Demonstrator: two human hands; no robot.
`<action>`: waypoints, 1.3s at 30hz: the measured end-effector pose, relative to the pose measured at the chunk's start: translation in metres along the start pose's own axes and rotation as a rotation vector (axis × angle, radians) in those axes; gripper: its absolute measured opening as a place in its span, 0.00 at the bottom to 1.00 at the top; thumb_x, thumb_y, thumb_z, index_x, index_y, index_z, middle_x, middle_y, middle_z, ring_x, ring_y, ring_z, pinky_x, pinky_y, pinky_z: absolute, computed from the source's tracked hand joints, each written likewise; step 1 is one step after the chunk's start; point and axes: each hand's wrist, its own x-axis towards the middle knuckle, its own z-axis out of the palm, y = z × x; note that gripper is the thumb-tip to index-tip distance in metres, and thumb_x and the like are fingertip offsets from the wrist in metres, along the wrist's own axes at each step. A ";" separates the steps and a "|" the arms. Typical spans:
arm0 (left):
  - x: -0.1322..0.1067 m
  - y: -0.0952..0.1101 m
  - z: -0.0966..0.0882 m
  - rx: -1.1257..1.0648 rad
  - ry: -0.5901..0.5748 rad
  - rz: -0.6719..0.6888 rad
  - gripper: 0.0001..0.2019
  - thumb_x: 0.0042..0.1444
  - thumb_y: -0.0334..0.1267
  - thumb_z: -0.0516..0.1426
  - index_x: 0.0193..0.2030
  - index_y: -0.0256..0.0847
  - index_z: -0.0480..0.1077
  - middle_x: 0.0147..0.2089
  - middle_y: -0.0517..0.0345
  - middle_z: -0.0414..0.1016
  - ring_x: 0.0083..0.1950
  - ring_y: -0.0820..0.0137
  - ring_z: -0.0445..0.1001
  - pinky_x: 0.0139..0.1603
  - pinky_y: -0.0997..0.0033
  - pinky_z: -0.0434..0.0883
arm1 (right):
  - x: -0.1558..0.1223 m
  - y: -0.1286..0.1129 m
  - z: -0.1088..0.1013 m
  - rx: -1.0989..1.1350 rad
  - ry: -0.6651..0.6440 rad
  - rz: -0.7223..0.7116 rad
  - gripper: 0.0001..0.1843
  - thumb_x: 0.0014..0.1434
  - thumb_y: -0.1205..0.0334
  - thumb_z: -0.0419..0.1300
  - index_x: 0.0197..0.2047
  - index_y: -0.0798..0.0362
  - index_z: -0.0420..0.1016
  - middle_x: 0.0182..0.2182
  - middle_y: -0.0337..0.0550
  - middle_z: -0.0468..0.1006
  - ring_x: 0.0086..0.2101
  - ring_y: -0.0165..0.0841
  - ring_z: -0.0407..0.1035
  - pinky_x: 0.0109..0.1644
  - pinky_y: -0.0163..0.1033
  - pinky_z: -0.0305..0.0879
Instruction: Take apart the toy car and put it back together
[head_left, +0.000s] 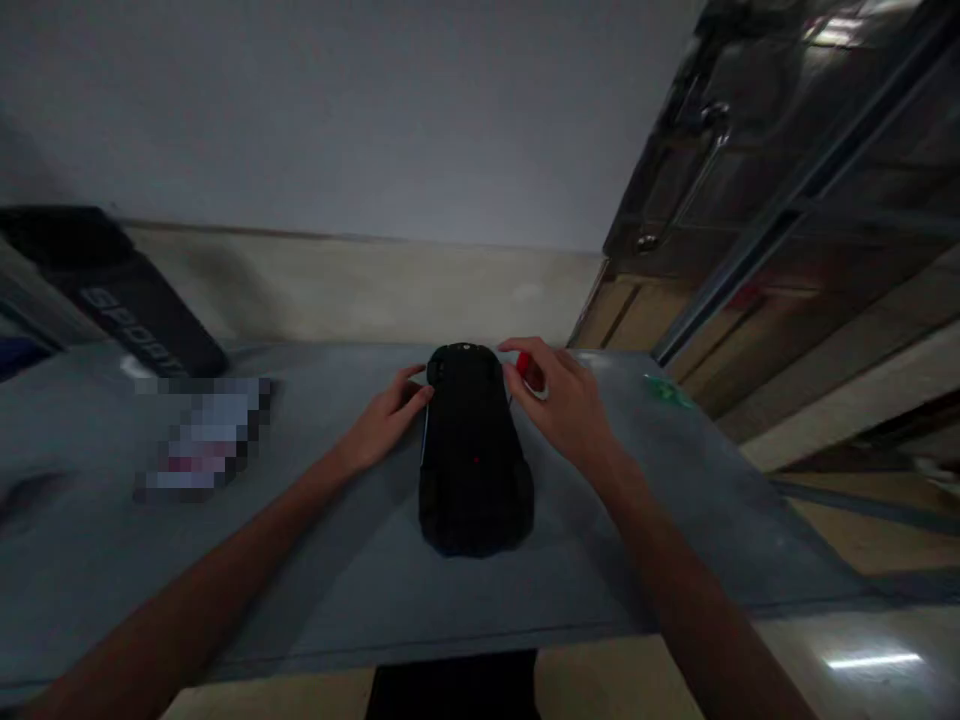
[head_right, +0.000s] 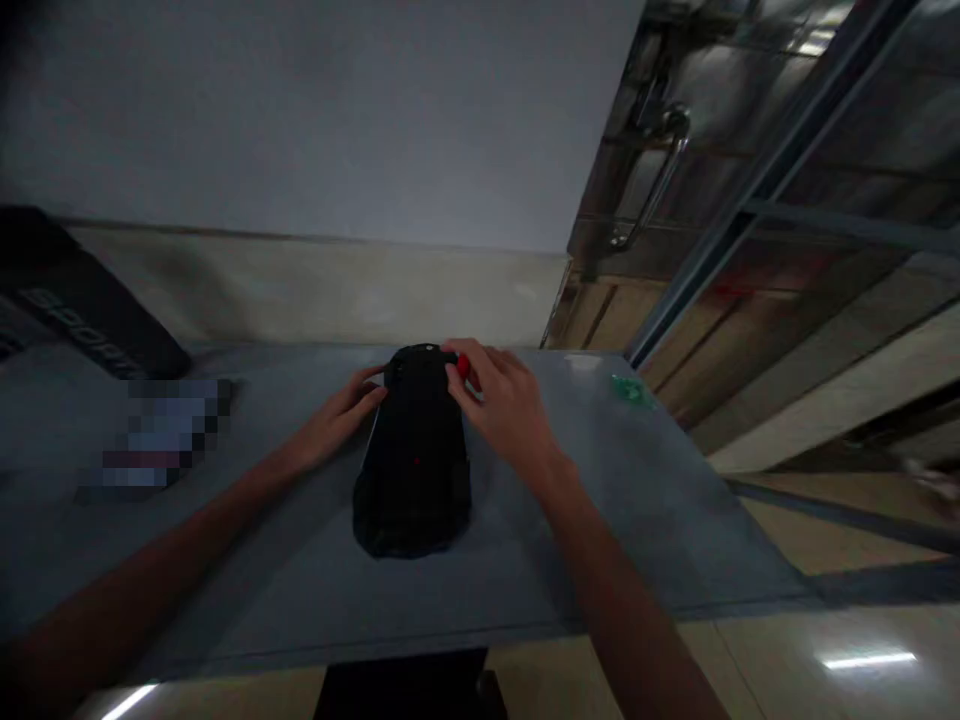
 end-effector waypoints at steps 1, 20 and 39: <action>0.001 -0.001 0.000 -0.003 0.005 0.005 0.46 0.78 0.68 0.54 0.88 0.34 0.62 0.74 0.30 0.89 0.76 0.42 0.86 0.84 0.39 0.75 | 0.000 0.000 0.000 0.001 -0.002 0.005 0.13 0.84 0.63 0.62 0.63 0.46 0.87 0.39 0.42 0.89 0.38 0.39 0.82 0.54 0.44 0.78; 0.002 0.002 0.001 -0.012 0.000 -0.024 0.40 0.81 0.62 0.54 0.87 0.36 0.62 0.72 0.32 0.89 0.74 0.43 0.86 0.84 0.36 0.73 | 0.000 -0.002 0.001 0.003 -0.005 0.040 0.10 0.85 0.57 0.64 0.61 0.43 0.87 0.39 0.42 0.88 0.38 0.41 0.80 0.55 0.47 0.78; 0.000 0.007 0.001 0.010 0.019 -0.025 0.39 0.79 0.61 0.54 0.86 0.39 0.65 0.70 0.36 0.91 0.74 0.43 0.87 0.82 0.41 0.76 | 0.001 -0.007 -0.003 0.007 -0.030 0.083 0.13 0.84 0.57 0.62 0.62 0.42 0.88 0.37 0.41 0.87 0.36 0.41 0.78 0.54 0.47 0.77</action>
